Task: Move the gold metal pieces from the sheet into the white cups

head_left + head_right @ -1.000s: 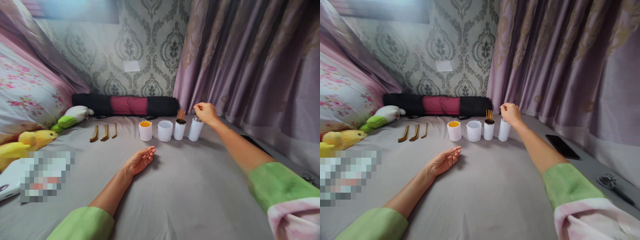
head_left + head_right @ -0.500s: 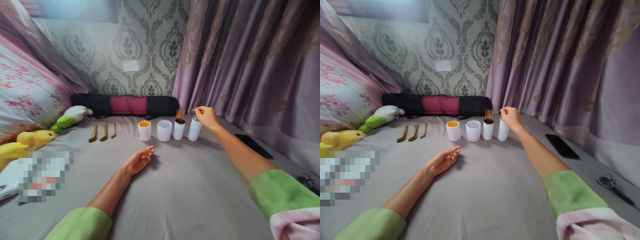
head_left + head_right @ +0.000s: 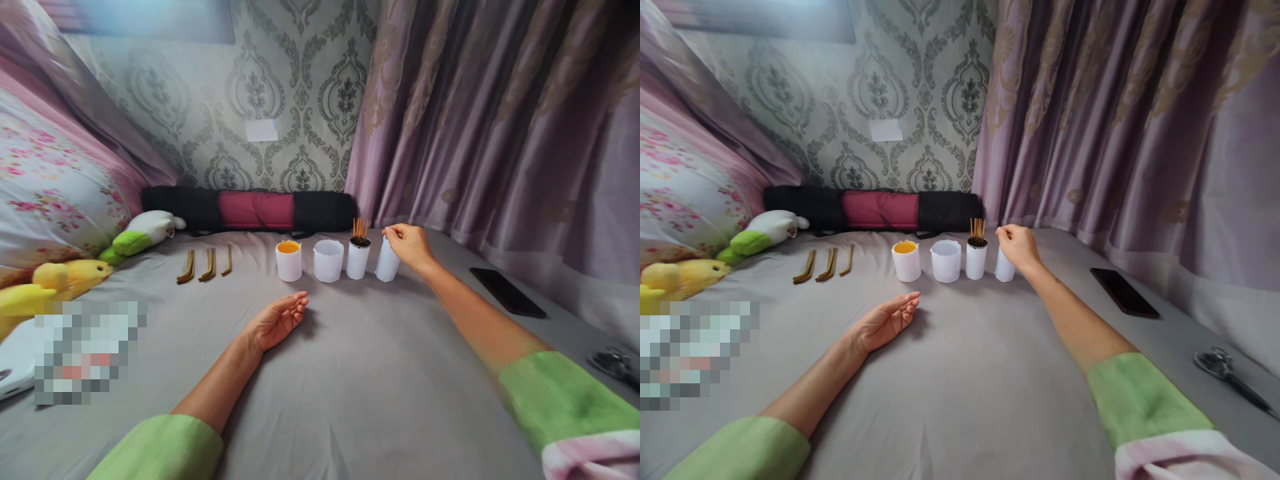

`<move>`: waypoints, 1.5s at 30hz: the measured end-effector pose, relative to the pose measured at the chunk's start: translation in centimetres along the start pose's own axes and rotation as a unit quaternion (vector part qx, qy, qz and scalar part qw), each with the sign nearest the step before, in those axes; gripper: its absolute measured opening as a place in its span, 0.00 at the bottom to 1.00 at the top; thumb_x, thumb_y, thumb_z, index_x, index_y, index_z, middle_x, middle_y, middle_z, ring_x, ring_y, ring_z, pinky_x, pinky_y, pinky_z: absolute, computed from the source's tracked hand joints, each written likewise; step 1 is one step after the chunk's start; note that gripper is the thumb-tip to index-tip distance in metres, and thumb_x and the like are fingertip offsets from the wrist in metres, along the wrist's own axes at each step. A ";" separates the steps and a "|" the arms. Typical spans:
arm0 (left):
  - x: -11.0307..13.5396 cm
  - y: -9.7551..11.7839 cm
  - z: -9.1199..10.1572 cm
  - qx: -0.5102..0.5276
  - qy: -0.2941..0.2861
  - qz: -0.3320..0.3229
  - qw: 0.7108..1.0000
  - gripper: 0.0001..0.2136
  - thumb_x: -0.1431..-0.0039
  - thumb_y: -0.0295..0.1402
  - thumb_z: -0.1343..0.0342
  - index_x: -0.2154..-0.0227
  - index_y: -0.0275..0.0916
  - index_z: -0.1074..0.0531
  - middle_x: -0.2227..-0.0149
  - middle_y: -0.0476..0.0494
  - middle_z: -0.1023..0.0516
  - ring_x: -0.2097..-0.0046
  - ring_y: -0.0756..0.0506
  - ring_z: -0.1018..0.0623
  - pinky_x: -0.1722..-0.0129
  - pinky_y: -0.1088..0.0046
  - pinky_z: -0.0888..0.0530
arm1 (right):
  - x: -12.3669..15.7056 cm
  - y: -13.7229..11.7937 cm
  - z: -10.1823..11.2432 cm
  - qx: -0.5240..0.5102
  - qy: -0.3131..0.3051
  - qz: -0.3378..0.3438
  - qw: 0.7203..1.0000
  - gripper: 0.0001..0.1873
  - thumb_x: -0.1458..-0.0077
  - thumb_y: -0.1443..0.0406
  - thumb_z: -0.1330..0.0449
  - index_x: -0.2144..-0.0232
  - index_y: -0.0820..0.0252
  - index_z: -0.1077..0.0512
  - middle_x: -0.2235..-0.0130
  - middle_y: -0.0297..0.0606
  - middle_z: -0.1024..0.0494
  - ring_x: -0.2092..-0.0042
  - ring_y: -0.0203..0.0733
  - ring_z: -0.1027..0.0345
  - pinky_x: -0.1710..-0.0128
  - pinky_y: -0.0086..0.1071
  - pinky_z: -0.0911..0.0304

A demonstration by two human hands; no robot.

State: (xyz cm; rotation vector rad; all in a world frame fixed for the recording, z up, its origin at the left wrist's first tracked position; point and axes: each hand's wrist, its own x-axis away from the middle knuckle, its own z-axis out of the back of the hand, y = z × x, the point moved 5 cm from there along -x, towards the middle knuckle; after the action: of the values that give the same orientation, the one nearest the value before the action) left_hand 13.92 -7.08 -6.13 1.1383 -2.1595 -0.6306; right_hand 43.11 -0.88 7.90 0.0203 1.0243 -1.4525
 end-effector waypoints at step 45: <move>0.0 0.1 0.0 0.002 0.010 -0.001 1.000 0.08 0.49 0.21 0.45 0.64 0.28 0.29 0.68 0.41 0.28 0.71 0.54 0.28 0.74 0.82 0.29 | 8.3 -2.3 -10.2 -0.082 -0.194 -0.094 0.973 0.18 0.45 0.58 0.53 0.76 0.62 0.29 0.78 0.35 0.27 0.78 0.32 0.36 0.76 0.25 0.45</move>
State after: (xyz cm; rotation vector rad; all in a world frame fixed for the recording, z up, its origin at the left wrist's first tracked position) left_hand 13.84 -7.07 -6.11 1.1438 -2.1439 -0.6146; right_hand 33.96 -1.99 -1.72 -0.4743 0.8342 -1.4638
